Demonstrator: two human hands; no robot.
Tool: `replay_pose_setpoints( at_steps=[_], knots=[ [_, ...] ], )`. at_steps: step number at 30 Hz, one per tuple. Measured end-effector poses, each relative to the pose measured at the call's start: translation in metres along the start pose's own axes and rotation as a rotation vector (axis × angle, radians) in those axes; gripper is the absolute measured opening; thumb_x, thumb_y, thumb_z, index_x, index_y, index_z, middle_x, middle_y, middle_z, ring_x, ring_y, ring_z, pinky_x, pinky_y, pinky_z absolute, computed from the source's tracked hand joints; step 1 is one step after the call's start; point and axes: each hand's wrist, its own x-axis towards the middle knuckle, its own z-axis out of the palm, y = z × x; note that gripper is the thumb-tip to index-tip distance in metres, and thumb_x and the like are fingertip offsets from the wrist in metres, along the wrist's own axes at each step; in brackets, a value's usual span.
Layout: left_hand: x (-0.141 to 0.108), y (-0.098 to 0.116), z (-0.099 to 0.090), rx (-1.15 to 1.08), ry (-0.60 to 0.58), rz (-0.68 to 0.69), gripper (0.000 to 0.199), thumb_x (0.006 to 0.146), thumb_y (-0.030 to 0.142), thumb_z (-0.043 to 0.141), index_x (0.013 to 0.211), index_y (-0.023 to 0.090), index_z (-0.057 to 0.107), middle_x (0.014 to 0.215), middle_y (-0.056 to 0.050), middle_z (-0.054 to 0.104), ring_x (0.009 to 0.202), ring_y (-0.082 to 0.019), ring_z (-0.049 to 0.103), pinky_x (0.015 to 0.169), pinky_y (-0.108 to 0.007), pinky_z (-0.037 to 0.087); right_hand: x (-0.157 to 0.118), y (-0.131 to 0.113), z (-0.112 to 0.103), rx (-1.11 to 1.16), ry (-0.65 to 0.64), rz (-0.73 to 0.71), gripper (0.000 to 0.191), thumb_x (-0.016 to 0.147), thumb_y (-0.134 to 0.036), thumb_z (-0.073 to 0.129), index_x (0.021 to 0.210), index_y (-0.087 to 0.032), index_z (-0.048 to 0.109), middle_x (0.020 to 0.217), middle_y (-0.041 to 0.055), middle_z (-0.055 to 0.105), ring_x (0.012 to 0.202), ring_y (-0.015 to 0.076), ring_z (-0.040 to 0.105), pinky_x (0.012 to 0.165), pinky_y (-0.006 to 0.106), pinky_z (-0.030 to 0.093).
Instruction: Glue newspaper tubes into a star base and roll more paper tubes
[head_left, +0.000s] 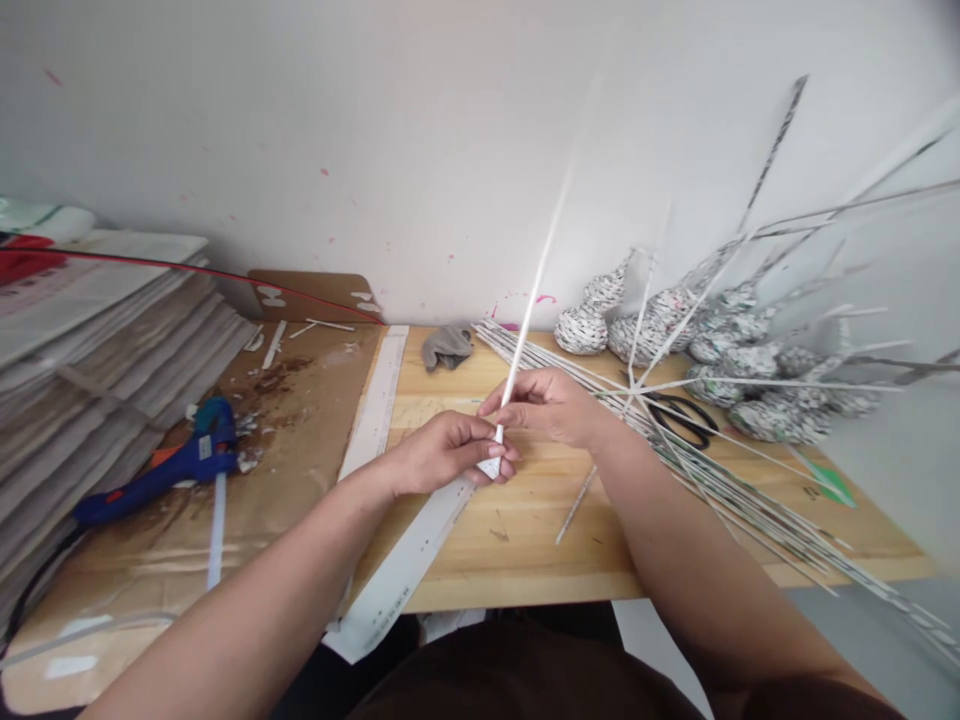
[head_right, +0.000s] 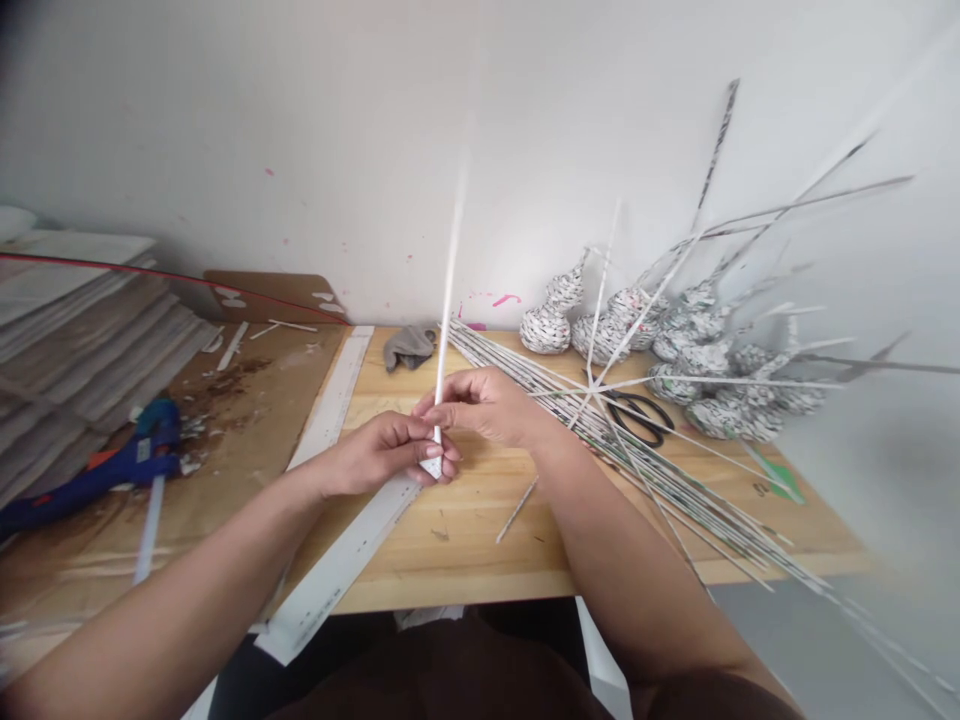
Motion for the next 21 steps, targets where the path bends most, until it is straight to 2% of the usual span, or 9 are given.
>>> replay_pose_setpoints(
  at_steps=[3, 8, 10, 15, 21],
  knots=[
    [0.000, -0.001, 0.000, 0.000, -0.005, 0.001, 0.029, 0.089, 0.037, 0.058, 0.100, 0.012, 0.069, 0.096, -0.012, 0.070, 0.087, -0.018, 0.066, 0.077, -0.033, 0.055, -0.001, -0.002, -0.002, -0.018, -0.082, 0.006, 0.028, 0.077, -0.039, 0.073, 0.090, -0.014, 0.072, 0.073, 0.0030, 0.070, 0.064, 0.0133, 0.064, 0.064, 0.027, 0.051],
    [0.000, -0.001, 0.000, 0.007, 0.011, 0.005, 0.029, 0.088, 0.036, 0.059, 0.101, 0.012, 0.068, 0.095, -0.011, 0.070, 0.088, -0.019, 0.067, 0.078, -0.034, 0.055, -0.001, 0.000, 0.002, -0.172, 0.068, -0.020, 0.028, 0.077, -0.041, 0.073, 0.072, -0.014, 0.067, 0.061, 0.0016, 0.064, 0.057, 0.0133, 0.060, 0.052, 0.024, 0.046],
    [0.000, 0.000, 0.001, 0.010, 0.015, 0.006, 0.029, 0.088, 0.036, 0.058, 0.101, 0.012, 0.069, 0.094, -0.012, 0.071, 0.088, -0.019, 0.067, 0.078, -0.034, 0.055, 0.000, 0.001, 0.003, -0.172, 0.111, -0.027, 0.028, 0.077, -0.041, 0.073, 0.071, -0.014, 0.065, 0.061, 0.0013, 0.064, 0.056, 0.0128, 0.059, 0.051, 0.023, 0.045],
    [-0.001, 0.002, 0.003, 0.049, 0.008, 0.005, 0.031, 0.088, 0.038, 0.058, 0.098, 0.012, 0.070, 0.093, -0.011, 0.071, 0.085, -0.018, 0.066, 0.077, -0.033, 0.054, -0.001, 0.000, 0.005, -0.117, 0.047, -0.045, 0.028, 0.078, -0.042, 0.071, 0.081, -0.014, 0.067, 0.067, 0.0015, 0.066, 0.059, 0.0124, 0.060, 0.055, 0.023, 0.046],
    [0.001, -0.001, 0.002, 0.021, 0.047, 0.040, 0.031, 0.085, 0.040, 0.062, 0.095, 0.012, 0.071, 0.090, -0.011, 0.071, 0.084, -0.018, 0.067, 0.073, -0.029, 0.053, -0.007, -0.010, 0.015, -0.401, 0.286, -0.176, 0.026, 0.078, -0.040, 0.072, 0.071, -0.015, 0.068, 0.057, -0.0004, 0.058, 0.052, 0.0100, 0.050, 0.049, 0.023, 0.040]
  ],
)
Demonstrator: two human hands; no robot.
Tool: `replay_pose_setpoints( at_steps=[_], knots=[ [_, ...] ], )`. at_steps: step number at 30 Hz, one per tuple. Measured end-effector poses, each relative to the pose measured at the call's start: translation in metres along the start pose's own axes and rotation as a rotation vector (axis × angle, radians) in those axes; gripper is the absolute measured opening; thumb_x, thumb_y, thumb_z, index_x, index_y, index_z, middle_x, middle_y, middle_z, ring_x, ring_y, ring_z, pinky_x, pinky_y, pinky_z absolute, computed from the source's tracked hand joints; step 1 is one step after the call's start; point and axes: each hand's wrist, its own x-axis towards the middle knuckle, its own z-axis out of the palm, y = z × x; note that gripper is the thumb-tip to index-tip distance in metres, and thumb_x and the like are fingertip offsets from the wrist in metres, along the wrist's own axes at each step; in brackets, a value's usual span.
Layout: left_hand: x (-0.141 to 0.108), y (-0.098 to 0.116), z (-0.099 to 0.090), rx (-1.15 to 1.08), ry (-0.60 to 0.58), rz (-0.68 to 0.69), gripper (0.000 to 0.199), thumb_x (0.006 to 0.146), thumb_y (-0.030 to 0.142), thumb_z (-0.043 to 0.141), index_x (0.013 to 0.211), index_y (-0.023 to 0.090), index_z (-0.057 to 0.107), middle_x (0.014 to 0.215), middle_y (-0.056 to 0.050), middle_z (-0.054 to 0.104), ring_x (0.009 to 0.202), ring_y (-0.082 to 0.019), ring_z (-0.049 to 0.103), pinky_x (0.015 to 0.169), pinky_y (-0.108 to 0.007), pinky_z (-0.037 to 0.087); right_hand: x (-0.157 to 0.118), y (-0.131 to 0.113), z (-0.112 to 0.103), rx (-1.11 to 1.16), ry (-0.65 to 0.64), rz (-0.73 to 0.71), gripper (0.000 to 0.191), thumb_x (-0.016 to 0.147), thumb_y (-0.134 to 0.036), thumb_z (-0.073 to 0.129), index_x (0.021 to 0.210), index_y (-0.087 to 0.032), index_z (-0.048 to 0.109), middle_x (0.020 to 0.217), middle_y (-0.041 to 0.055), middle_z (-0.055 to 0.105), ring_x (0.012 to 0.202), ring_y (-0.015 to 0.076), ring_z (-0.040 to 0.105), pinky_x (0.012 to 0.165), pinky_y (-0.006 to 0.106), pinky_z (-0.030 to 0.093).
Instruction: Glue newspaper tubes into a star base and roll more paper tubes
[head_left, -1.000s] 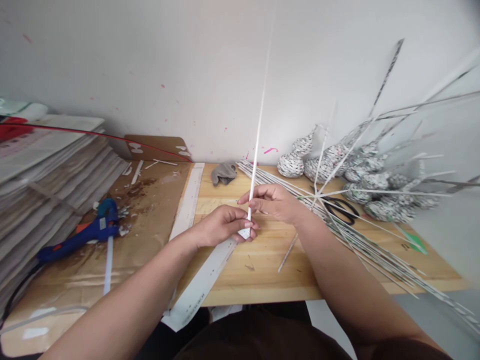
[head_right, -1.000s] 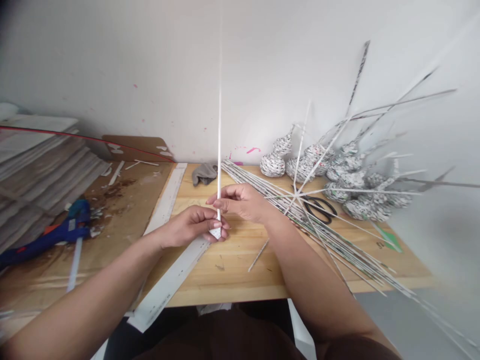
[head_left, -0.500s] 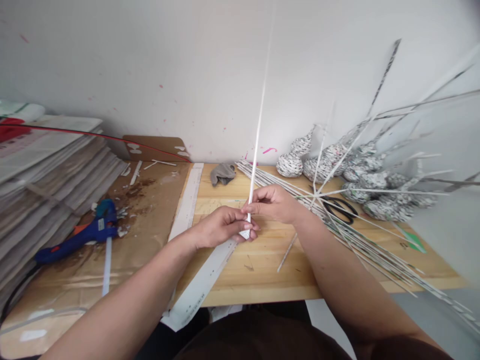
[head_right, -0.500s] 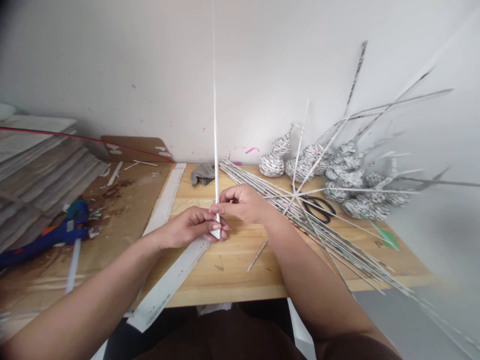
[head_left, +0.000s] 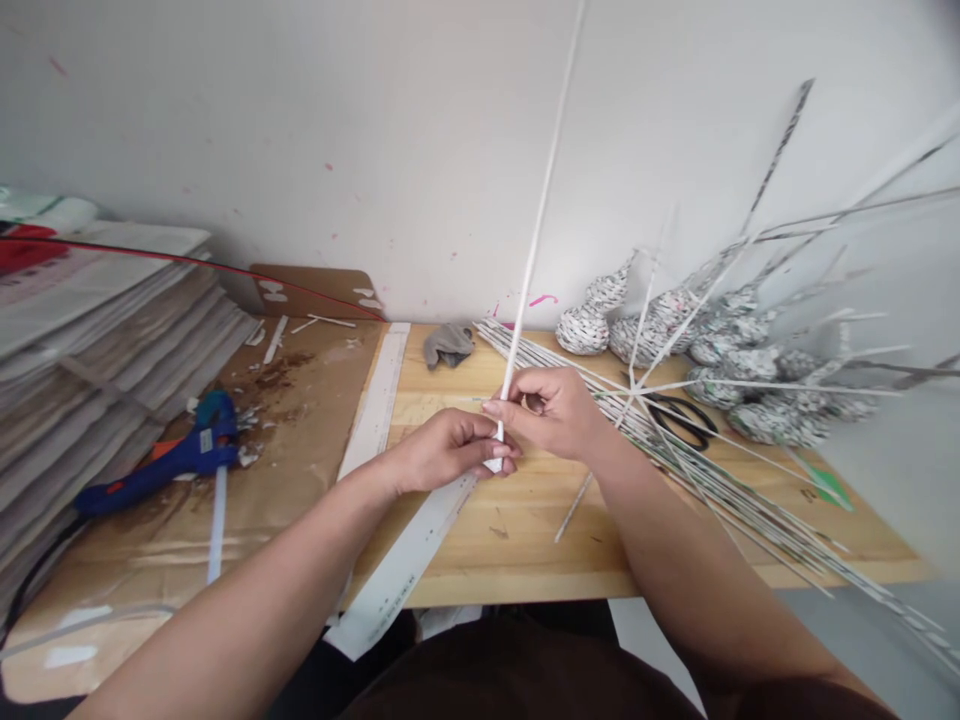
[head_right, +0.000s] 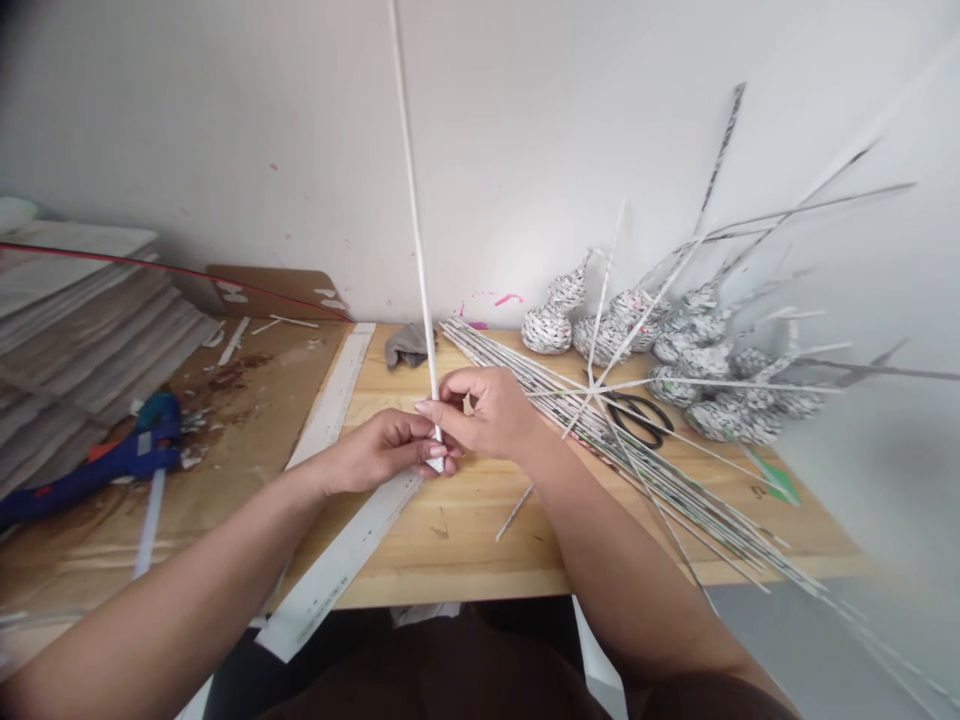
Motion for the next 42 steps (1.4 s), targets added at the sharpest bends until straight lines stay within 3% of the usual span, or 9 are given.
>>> replay_pose_setpoints(
  at_steps=[6, 12, 17, 23, 25, 28, 32, 36, 42],
  knots=[
    [0.000, 0.001, -0.001, -0.022, -0.016, 0.010, 0.031, 0.085, 0.039, 0.063, 0.097, 0.012, 0.072, 0.089, -0.011, 0.072, 0.082, -0.017, 0.066, 0.075, -0.030, 0.053, 0.004, 0.003, -0.006, 0.393, -0.362, 0.135, 0.028, 0.082, -0.041, 0.067, 0.093, -0.015, 0.071, 0.070, 0.0029, 0.068, 0.056, 0.0140, 0.063, 0.055, 0.027, 0.051],
    [-0.003, 0.003, 0.000, -0.021, -0.067, 0.046, 0.030, 0.087, 0.038, 0.060, 0.100, 0.012, 0.071, 0.095, -0.012, 0.071, 0.086, -0.018, 0.067, 0.076, -0.031, 0.054, 0.004, 0.009, -0.007, 0.438, -0.238, 0.122, 0.019, 0.074, -0.032, 0.077, 0.075, -0.015, 0.069, 0.063, 0.0005, 0.066, 0.055, 0.0136, 0.063, 0.055, 0.026, 0.051],
    [-0.006, 0.005, 0.002, -0.013, -0.130, 0.069, 0.031, 0.090, 0.036, 0.056, 0.104, 0.012, 0.070, 0.095, -0.013, 0.072, 0.088, -0.018, 0.067, 0.079, -0.032, 0.053, 0.001, 0.000, -0.007, 0.427, -0.304, 0.124, 0.023, 0.076, -0.037, 0.074, 0.073, -0.016, 0.064, 0.061, 0.0009, 0.064, 0.054, 0.0140, 0.060, 0.053, 0.027, 0.048],
    [-0.005, 0.006, 0.002, -0.001, -0.010, 0.072, 0.033, 0.089, 0.038, 0.057, 0.105, 0.012, 0.069, 0.090, -0.011, 0.071, 0.083, -0.017, 0.067, 0.073, -0.029, 0.054, -0.001, -0.010, 0.005, 0.011, 0.173, -0.002, 0.033, 0.079, -0.039, 0.070, 0.058, -0.017, 0.057, 0.055, -0.0018, 0.051, 0.049, 0.0088, 0.042, 0.045, 0.023, 0.033],
    [-0.005, 0.007, 0.000, -0.006, -0.017, 0.070, 0.034, 0.089, 0.039, 0.056, 0.104, 0.011, 0.069, 0.091, -0.012, 0.071, 0.084, -0.018, 0.067, 0.074, -0.030, 0.054, 0.000, -0.009, 0.004, 0.085, 0.104, 0.024, 0.027, 0.080, -0.041, 0.068, 0.070, -0.017, 0.066, 0.062, 0.0002, 0.057, 0.053, 0.0099, 0.047, 0.048, 0.023, 0.038],
    [-0.006, 0.007, -0.002, -0.009, -0.072, 0.065, 0.033, 0.089, 0.039, 0.057, 0.102, 0.011, 0.070, 0.091, -0.012, 0.072, 0.082, -0.018, 0.067, 0.075, -0.031, 0.054, 0.002, -0.005, -0.004, 0.280, -0.138, 0.100, 0.029, 0.082, -0.044, 0.066, 0.093, -0.017, 0.073, 0.071, 0.0026, 0.064, 0.061, 0.0115, 0.055, 0.055, 0.023, 0.046],
    [-0.006, 0.006, -0.003, -0.007, -0.146, 0.059, 0.033, 0.090, 0.038, 0.055, 0.105, 0.012, 0.070, 0.094, -0.013, 0.072, 0.083, -0.018, 0.067, 0.076, -0.031, 0.054, 0.003, 0.000, -0.016, 0.412, -0.368, 0.121, 0.026, 0.081, -0.039, 0.069, 0.092, -0.016, 0.073, 0.071, 0.0031, 0.067, 0.066, 0.0128, 0.061, 0.062, 0.025, 0.050],
    [-0.006, 0.006, -0.002, -0.014, -0.179, 0.063, 0.033, 0.090, 0.037, 0.056, 0.106, 0.012, 0.070, 0.095, -0.013, 0.072, 0.083, -0.018, 0.067, 0.077, -0.032, 0.053, 0.003, -0.002, -0.016, 0.421, -0.316, 0.103, 0.016, 0.075, -0.031, 0.076, 0.077, -0.016, 0.072, 0.074, 0.0027, 0.068, 0.067, 0.0120, 0.061, 0.064, 0.024, 0.049],
    [-0.005, 0.007, -0.001, 0.017, -0.177, 0.093, 0.026, 0.088, 0.033, 0.060, 0.100, 0.012, 0.070, 0.096, -0.013, 0.072, 0.083, -0.016, 0.065, 0.077, -0.030, 0.053, 0.004, -0.004, -0.010, 0.411, -0.213, 0.143, 0.023, 0.069, -0.033, 0.080, 0.068, -0.016, 0.066, 0.068, 0.0006, 0.065, 0.063, 0.0111, 0.058, 0.060, 0.024, 0.047]
  ],
)
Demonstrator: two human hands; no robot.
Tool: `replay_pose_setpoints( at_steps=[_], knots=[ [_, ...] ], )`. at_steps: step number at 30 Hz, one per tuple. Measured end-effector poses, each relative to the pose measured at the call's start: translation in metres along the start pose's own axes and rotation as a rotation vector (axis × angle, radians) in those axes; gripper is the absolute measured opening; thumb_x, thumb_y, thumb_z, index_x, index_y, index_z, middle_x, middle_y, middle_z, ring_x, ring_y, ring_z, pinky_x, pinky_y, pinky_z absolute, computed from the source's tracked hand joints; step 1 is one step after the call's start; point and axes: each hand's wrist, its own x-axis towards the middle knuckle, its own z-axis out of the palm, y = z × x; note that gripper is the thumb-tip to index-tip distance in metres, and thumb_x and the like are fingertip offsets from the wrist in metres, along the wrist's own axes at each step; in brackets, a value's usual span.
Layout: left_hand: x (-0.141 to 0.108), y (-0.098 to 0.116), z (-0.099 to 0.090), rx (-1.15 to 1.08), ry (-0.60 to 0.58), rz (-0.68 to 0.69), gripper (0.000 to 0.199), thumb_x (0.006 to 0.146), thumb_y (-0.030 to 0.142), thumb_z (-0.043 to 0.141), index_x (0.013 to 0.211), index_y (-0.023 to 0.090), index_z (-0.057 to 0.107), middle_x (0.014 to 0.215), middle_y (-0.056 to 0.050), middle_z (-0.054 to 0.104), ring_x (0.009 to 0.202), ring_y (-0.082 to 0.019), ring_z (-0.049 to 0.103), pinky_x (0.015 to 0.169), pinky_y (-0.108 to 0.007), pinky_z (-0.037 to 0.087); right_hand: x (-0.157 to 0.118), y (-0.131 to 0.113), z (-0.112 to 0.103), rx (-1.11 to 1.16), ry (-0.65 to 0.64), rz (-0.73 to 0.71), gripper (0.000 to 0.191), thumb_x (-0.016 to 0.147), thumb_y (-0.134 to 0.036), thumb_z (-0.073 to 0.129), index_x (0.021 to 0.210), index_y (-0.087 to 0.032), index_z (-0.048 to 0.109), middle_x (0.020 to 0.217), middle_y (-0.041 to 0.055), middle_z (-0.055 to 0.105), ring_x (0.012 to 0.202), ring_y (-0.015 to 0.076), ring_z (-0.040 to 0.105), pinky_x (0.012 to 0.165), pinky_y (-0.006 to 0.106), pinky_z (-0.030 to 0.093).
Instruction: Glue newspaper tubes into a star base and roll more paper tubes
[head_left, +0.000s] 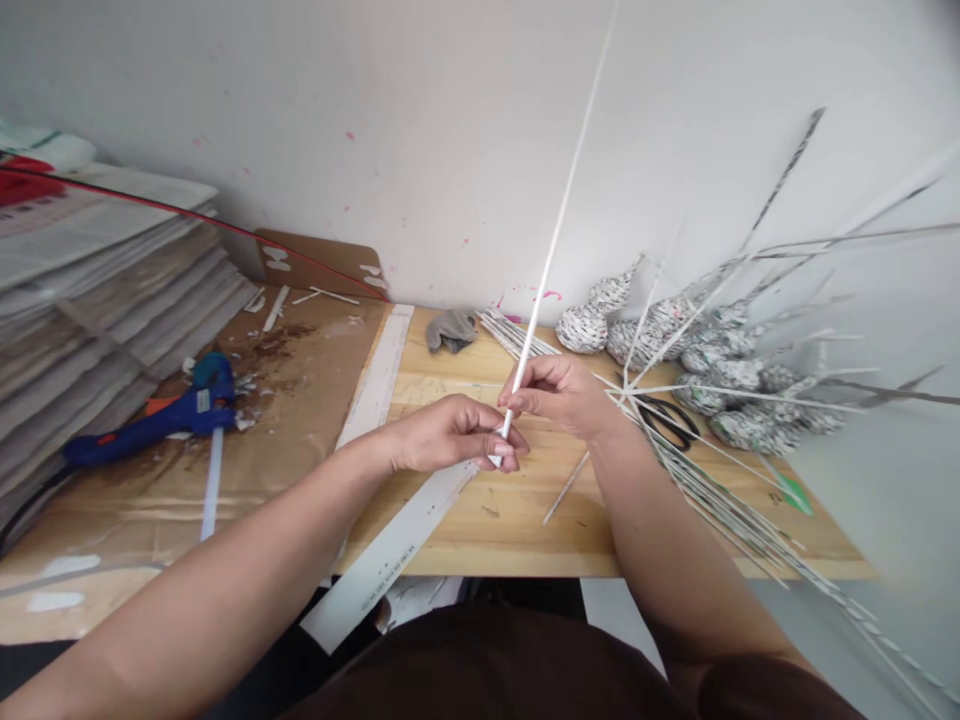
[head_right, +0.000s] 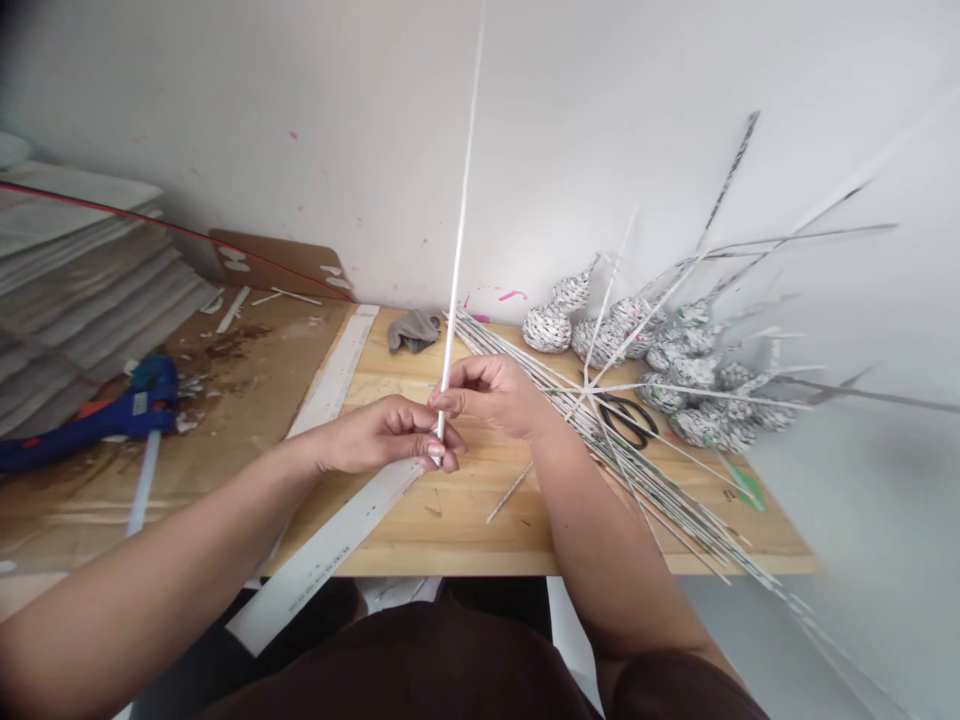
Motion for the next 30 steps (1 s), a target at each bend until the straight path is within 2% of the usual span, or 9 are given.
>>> replay_pose_setpoints(
  at_steps=[6, 9, 13, 15, 21, 23, 25, 28, 30],
  knots=[
    [0.000, -0.001, 0.000, -0.035, 0.044, -0.025, 0.025, 0.086, 0.034, 0.062, 0.094, 0.012, 0.071, 0.095, -0.012, 0.072, 0.083, -0.016, 0.066, 0.075, -0.028, 0.053, 0.001, 0.005, 0.001, -0.060, 0.097, -0.053, 0.027, 0.065, -0.034, 0.082, 0.068, -0.016, 0.062, 0.063, -0.0020, 0.059, 0.058, 0.0099, 0.052, 0.054, 0.023, 0.043],
    [0.000, -0.002, -0.001, -0.050, 0.060, -0.038, 0.028, 0.087, 0.035, 0.060, 0.100, 0.012, 0.070, 0.091, -0.011, 0.072, 0.081, -0.016, 0.066, 0.074, -0.028, 0.053, 0.001, 0.005, 0.002, -0.099, 0.168, -0.097, 0.028, 0.066, -0.035, 0.082, 0.068, -0.017, 0.060, 0.062, -0.0034, 0.054, 0.056, 0.0093, 0.049, 0.053, 0.023, 0.041],
    [0.001, 0.000, -0.003, -0.047, 0.123, -0.051, 0.030, 0.087, 0.038, 0.059, 0.096, 0.012, 0.070, 0.090, -0.011, 0.071, 0.083, -0.017, 0.067, 0.074, -0.029, 0.054, -0.002, 0.004, 0.005, -0.108, -0.020, 0.003, 0.027, 0.069, -0.033, 0.079, 0.083, -0.019, 0.061, 0.072, -0.0013, 0.061, 0.060, 0.0126, 0.059, 0.056, 0.025, 0.046],
    [0.002, 0.000, -0.003, -0.026, 0.164, -0.049, 0.029, 0.086, 0.039, 0.060, 0.090, 0.012, 0.070, 0.088, -0.010, 0.071, 0.080, -0.017, 0.067, 0.072, -0.028, 0.054, -0.003, 0.005, 0.007, -0.151, -0.061, 0.051, 0.026, 0.072, -0.033, 0.077, 0.087, -0.020, 0.060, 0.073, -0.0007, 0.063, 0.059, 0.0139, 0.061, 0.053, 0.026, 0.047],
    [0.005, -0.002, -0.011, 0.025, 0.324, -0.053, 0.030, 0.079, 0.041, 0.067, 0.086, 0.012, 0.070, 0.080, -0.008, 0.070, 0.069, -0.016, 0.065, 0.063, -0.026, 0.053, -0.002, 0.010, 0.002, -0.324, 0.174, -0.036, 0.022, 0.076, -0.034, 0.073, 0.084, -0.019, 0.059, 0.075, 0.0009, 0.067, 0.066, 0.0152, 0.065, 0.061, 0.028, 0.051],
    [0.004, -0.004, -0.020, 0.077, 0.439, -0.047, 0.031, 0.079, 0.043, 0.066, 0.085, 0.014, 0.071, 0.076, -0.006, 0.070, 0.065, -0.016, 0.064, 0.060, -0.026, 0.053, 0.001, 0.010, -0.005, -0.270, 0.234, -0.069, 0.024, 0.075, -0.033, 0.074, 0.083, -0.018, 0.057, 0.071, 0.0000, 0.066, 0.064, 0.0146, 0.065, 0.062, 0.028, 0.052],
    [0.001, -0.004, -0.031, 0.180, 0.634, -0.014, 0.031, 0.080, 0.045, 0.063, 0.082, 0.015, 0.071, 0.073, -0.005, 0.070, 0.064, -0.016, 0.064, 0.059, -0.026, 0.052, 0.003, 0.009, -0.012, -0.209, 0.316, -0.105, 0.026, 0.074, -0.032, 0.075, 0.082, -0.018, 0.055, 0.065, -0.0014, 0.065, 0.059, 0.0134, 0.064, 0.060, 0.026, 0.052],
    [-0.008, 0.001, -0.049, 0.415, 1.052, 0.102, 0.030, 0.086, 0.042, 0.056, 0.082, 0.018, 0.072, 0.081, -0.006, 0.072, 0.075, -0.018, 0.066, 0.069, -0.028, 0.051, 0.005, 0.008, -0.017, -0.171, 0.488, -0.182, 0.028, 0.073, -0.032, 0.076, 0.080, -0.018, 0.053, 0.060, -0.0019, 0.065, 0.052, 0.0119, 0.062, 0.051, 0.022, 0.049],
    [-0.014, 0.007, -0.057, 0.510, 1.342, 0.261, 0.028, 0.090, 0.037, 0.051, 0.089, 0.019, 0.072, 0.090, -0.007, 0.073, 0.084, -0.019, 0.066, 0.077, -0.031, 0.051, 0.007, 0.008, -0.017, -0.152, 0.596, -0.230, 0.028, 0.074, -0.033, 0.076, 0.080, -0.018, 0.052, 0.060, -0.0015, 0.066, 0.048, 0.0113, 0.060, 0.044, 0.020, 0.044]
  ],
)
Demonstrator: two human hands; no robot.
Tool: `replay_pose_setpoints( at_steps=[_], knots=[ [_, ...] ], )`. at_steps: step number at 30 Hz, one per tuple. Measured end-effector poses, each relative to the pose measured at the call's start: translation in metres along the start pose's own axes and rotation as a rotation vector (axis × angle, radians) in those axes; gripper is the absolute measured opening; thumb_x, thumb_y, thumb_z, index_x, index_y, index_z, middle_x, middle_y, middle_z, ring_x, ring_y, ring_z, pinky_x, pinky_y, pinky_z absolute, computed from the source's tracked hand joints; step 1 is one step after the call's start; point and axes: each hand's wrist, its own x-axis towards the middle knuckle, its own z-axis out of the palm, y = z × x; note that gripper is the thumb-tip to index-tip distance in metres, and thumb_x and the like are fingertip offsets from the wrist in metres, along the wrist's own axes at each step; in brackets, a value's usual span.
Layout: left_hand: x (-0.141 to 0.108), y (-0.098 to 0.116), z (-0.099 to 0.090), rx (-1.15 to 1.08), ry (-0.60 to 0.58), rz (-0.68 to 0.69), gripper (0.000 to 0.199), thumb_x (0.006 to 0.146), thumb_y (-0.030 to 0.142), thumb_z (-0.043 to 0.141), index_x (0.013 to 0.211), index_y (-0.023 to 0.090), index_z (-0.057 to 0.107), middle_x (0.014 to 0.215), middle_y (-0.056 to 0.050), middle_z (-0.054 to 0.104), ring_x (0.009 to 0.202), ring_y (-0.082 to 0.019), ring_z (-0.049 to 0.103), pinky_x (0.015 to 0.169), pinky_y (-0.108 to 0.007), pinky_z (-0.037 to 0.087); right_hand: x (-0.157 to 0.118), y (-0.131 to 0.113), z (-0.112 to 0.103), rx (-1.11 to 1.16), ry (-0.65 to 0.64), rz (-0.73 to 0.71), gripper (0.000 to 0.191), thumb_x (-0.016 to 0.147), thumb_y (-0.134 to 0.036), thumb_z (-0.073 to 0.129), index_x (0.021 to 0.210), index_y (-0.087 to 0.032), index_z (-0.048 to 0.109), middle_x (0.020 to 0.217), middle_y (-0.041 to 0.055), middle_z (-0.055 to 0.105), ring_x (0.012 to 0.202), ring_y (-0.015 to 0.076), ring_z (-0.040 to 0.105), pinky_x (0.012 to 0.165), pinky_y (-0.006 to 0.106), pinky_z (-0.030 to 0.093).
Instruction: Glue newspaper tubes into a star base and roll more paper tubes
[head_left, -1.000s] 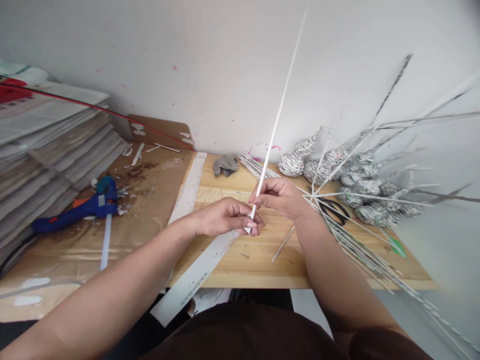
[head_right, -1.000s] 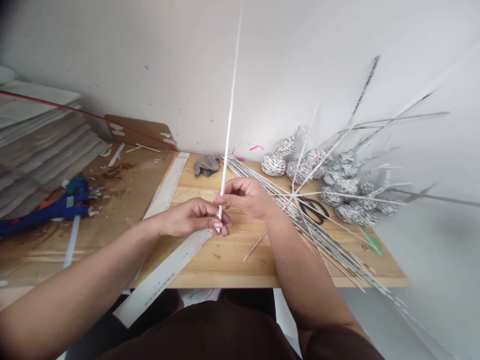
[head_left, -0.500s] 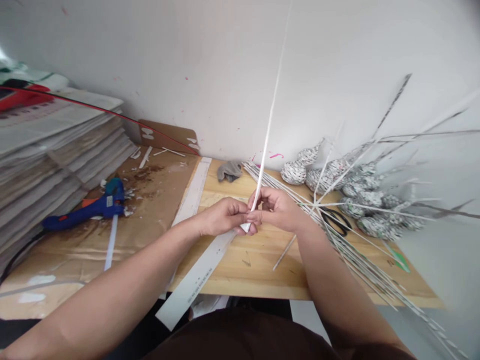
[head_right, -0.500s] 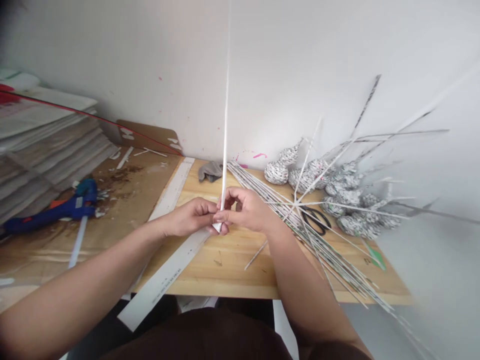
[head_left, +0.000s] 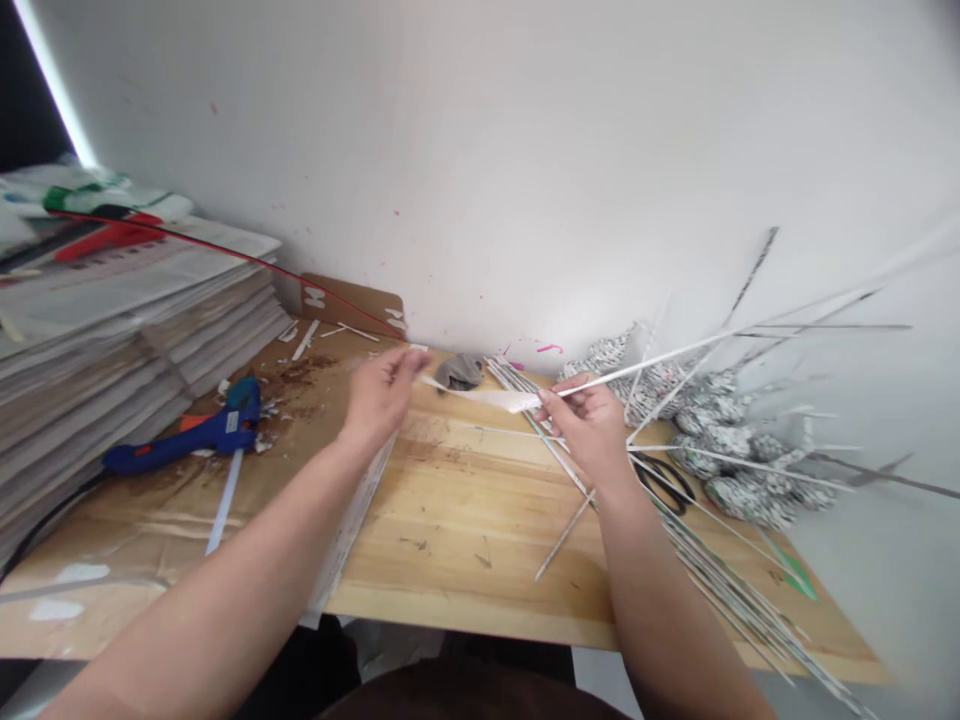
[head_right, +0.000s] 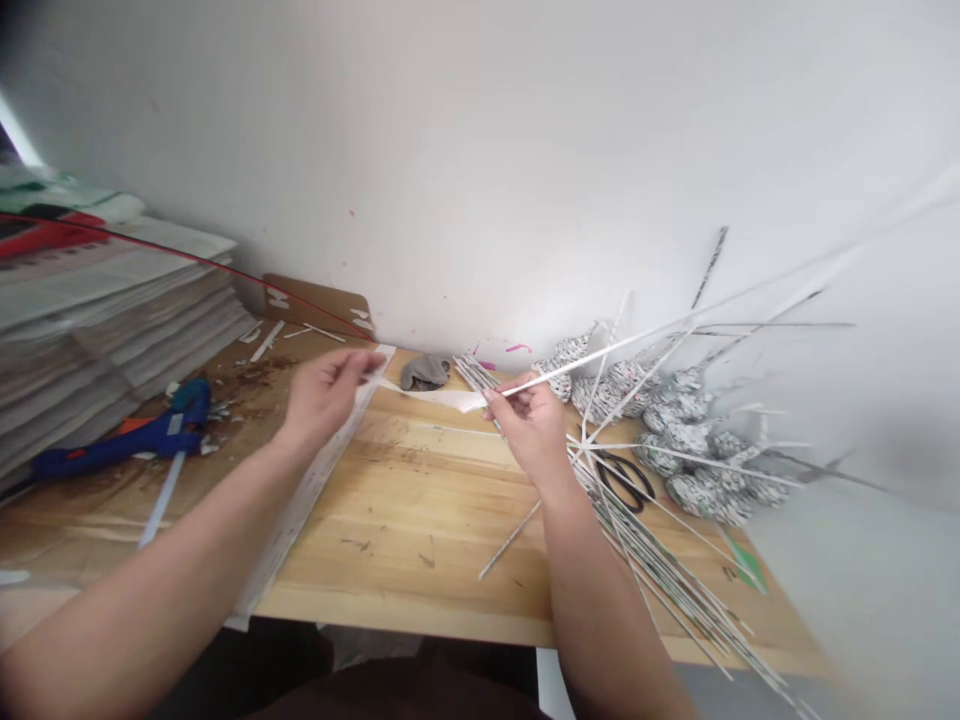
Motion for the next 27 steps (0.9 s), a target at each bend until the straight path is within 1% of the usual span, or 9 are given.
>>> replay_pose_setpoints(
  at_steps=[3, 6, 9, 11, 12, 14, 16, 22, 27],
  knots=[
    [0.006, 0.004, -0.009, 0.016, 0.296, 0.154, 0.031, 0.095, 0.035, 0.043, 0.105, 0.020, 0.069, 0.104, -0.007, 0.071, 0.097, -0.019, 0.064, 0.089, -0.034, 0.047, 0.002, 0.002, 0.005, 0.021, 0.144, -0.047, 0.027, 0.075, -0.032, 0.075, 0.081, -0.018, 0.053, 0.060, -0.0007, 0.067, 0.044, 0.0104, 0.057, 0.040, 0.019, 0.042],
    [0.006, 0.003, -0.010, 0.112, 0.363, 0.257, 0.030, 0.094, 0.036, 0.046, 0.101, 0.019, 0.071, 0.104, -0.005, 0.071, 0.106, -0.020, 0.060, 0.098, -0.036, 0.042, 0.005, 0.005, 0.007, 0.078, 0.334, -0.129, 0.028, 0.076, -0.034, 0.074, 0.081, -0.017, 0.052, 0.059, -0.0012, 0.067, 0.044, 0.0111, 0.058, 0.041, 0.020, 0.043],
    [0.003, -0.006, -0.004, 0.234, 0.166, 0.193, 0.046, 0.095, 0.040, 0.040, 0.066, 0.019, 0.070, 0.084, -0.006, 0.073, 0.094, -0.020, 0.065, 0.093, -0.033, 0.045, 0.008, 0.006, 0.004, 0.139, 0.486, -0.223, 0.026, 0.080, -0.035, 0.070, 0.084, -0.017, 0.051, 0.060, -0.0014, 0.067, 0.044, 0.0115, 0.059, 0.042, 0.021, 0.044],
    [0.001, -0.011, 0.003, 0.388, -0.182, 0.101, 0.055, 0.097, 0.037, 0.030, 0.061, 0.019, 0.068, 0.082, -0.007, 0.074, 0.091, -0.020, 0.067, 0.089, -0.031, 0.047, 0.009, 0.005, 0.001, 0.150, 0.516, -0.252, 0.026, 0.081, -0.035, 0.069, 0.086, -0.018, 0.051, 0.060, -0.0013, 0.067, 0.043, 0.0110, 0.058, 0.042, 0.021, 0.044],
    [0.000, -0.011, 0.007, 0.491, -0.336, 0.086, 0.052, 0.097, 0.034, 0.028, 0.071, 0.019, 0.070, 0.091, -0.007, 0.074, 0.097, -0.020, 0.066, 0.090, -0.030, 0.047, 0.008, 0.004, 0.000, 0.151, 0.514, -0.256, 0.026, 0.081, -0.035, 0.069, 0.086, -0.018, 0.050, 0.059, -0.0015, 0.067, 0.043, 0.0109, 0.058, 0.043, 0.021, 0.044],
    [0.001, -0.008, 0.018, 0.554, -0.432, 0.094, 0.034, 0.093, 0.028, 0.039, 0.099, 0.020, 0.071, 0.108, -0.007, 0.072, 0.103, -0.021, 0.064, 0.092, -0.030, 0.046, 0.007, 0.002, 0.001, 0.149, 0.496, -0.254, 0.026, 0.081, -0.035, 0.069, 0.086, -0.018, 0.050, 0.058, -0.0019, 0.066, 0.043, 0.0109, 0.058, 0.043, 0.020, 0.044],
    [0.006, 0.000, 0.032, 0.639, -0.527, 0.102, 0.034, 0.088, 0.025, 0.047, 0.116, 0.018, 0.065, 0.120, -0.011, 0.066, 0.112, -0.024, 0.060, 0.096, -0.032, 0.044, 0.005, 0.001, 0.004, 0.141, 0.468, -0.255, 0.027, 0.081, -0.035, 0.069, 0.086, -0.018, 0.049, 0.059, -0.0021, 0.065, 0.044, 0.0108, 0.058, 0.043, 0.020, 0.044],
    [0.036, 0.003, 0.072, 0.793, -0.525, 0.077, 0.066, 0.081, 0.033, 0.063, 0.141, 0.015, 0.041, 0.148, -0.021, 0.037, 0.134, -0.037, 0.035, 0.103, -0.047, 0.035, -0.006, -0.001, 0.017, 0.074, 0.371, -0.261, 0.022, 0.083, -0.032, 0.067, 0.086, -0.018, 0.051, 0.063, -0.0009, 0.065, 0.050, 0.0124, 0.060, 0.048, 0.022, 0.046],
    [0.039, -0.022, 0.082, 0.831, -0.534, 0.077, 0.035, 0.088, 0.027, 0.049, 0.119, 0.017, 0.062, 0.123, -0.019, 0.060, 0.119, -0.031, 0.051, 0.094, -0.038, 0.041, -0.012, 0.006, 0.022, 0.019, 0.279, -0.290, 0.018, 0.083, -0.029, 0.067, 0.088, -0.019, 0.052, 0.071, 0.0008, 0.065, 0.060, 0.0146, 0.063, 0.059, 0.027, 0.051]
  ],
)
